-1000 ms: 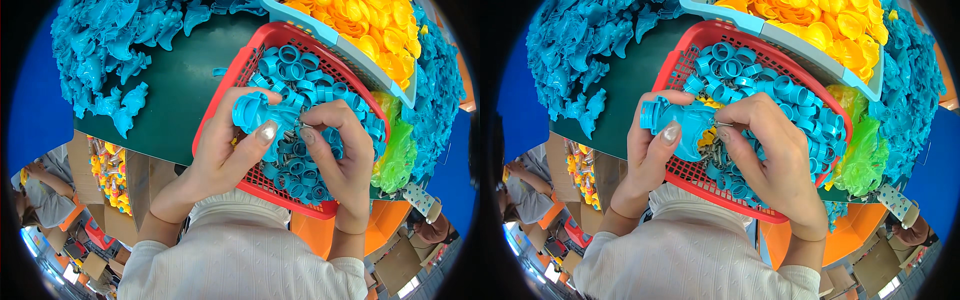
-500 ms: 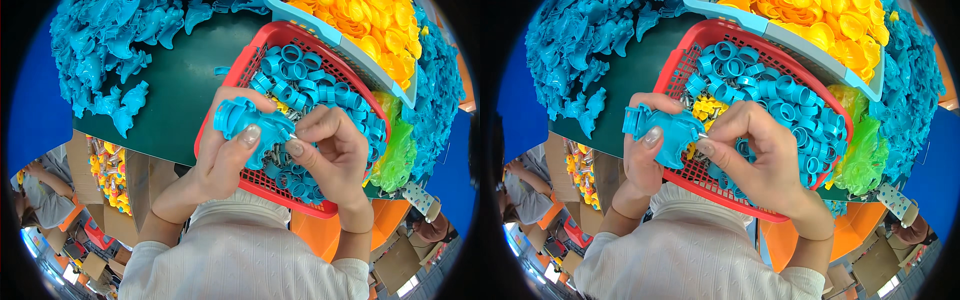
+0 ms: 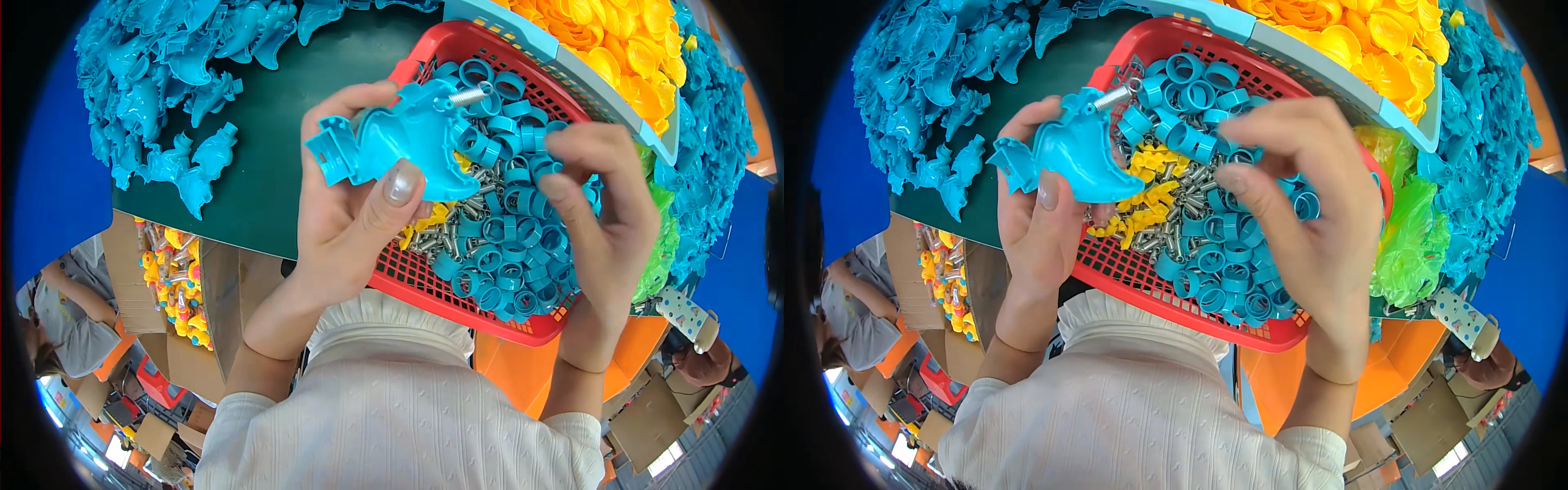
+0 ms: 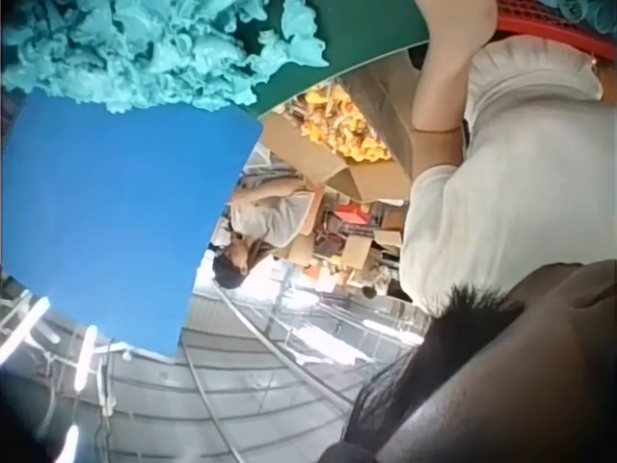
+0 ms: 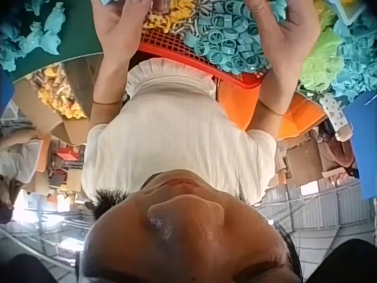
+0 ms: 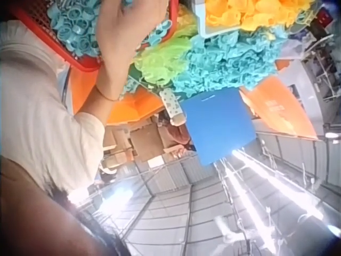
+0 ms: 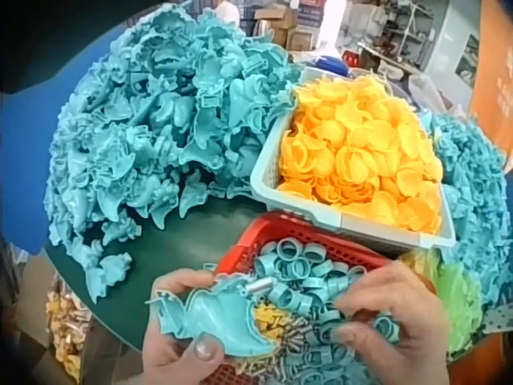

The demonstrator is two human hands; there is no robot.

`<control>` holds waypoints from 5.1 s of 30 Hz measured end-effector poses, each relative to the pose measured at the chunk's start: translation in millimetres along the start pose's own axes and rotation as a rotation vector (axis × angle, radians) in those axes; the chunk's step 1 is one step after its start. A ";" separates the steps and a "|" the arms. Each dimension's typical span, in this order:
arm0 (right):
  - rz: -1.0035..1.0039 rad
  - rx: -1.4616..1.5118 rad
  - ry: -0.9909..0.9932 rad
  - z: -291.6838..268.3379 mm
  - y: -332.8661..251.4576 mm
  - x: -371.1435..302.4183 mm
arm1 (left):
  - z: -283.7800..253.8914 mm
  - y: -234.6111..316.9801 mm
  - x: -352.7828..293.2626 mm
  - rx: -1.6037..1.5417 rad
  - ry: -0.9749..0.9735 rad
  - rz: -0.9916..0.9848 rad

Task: Assemble small plastic toy components by fitting different colored pieces together.

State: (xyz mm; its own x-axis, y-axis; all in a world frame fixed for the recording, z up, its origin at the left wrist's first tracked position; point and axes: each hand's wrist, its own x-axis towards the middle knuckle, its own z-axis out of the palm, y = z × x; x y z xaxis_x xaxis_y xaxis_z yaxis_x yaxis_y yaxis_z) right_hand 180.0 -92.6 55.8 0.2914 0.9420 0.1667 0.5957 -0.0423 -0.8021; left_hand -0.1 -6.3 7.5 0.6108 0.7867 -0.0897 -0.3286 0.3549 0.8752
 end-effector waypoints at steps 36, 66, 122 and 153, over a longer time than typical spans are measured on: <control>-0.394 -0.658 -0.389 54.6 13.3 -7.5 | -6.8 -3.0 -0.7 0.174 -0.024 0.214; 0.018 0.293 0.009 34.6 0.8 -6.8 | 3.6 -13.5 -6.7 0.585 -0.080 0.535; -0.422 -1.119 0.150 -45.3 72.7 121.4 | 2.8 -1.8 -6.1 0.440 -0.234 0.132; -0.254 -0.462 0.094 -55.4 29.5 176.1 | 0.0 5.6 0.2 0.505 -0.321 0.057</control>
State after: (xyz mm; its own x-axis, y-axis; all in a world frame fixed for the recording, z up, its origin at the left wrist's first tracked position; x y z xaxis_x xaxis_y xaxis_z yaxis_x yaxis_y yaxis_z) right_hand 290.4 53.6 93.3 0.1479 0.9086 0.3905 0.9174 0.0215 -0.3975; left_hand -1.8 -4.2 12.4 0.8150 0.5778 0.0436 -0.0327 -0.0293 0.9990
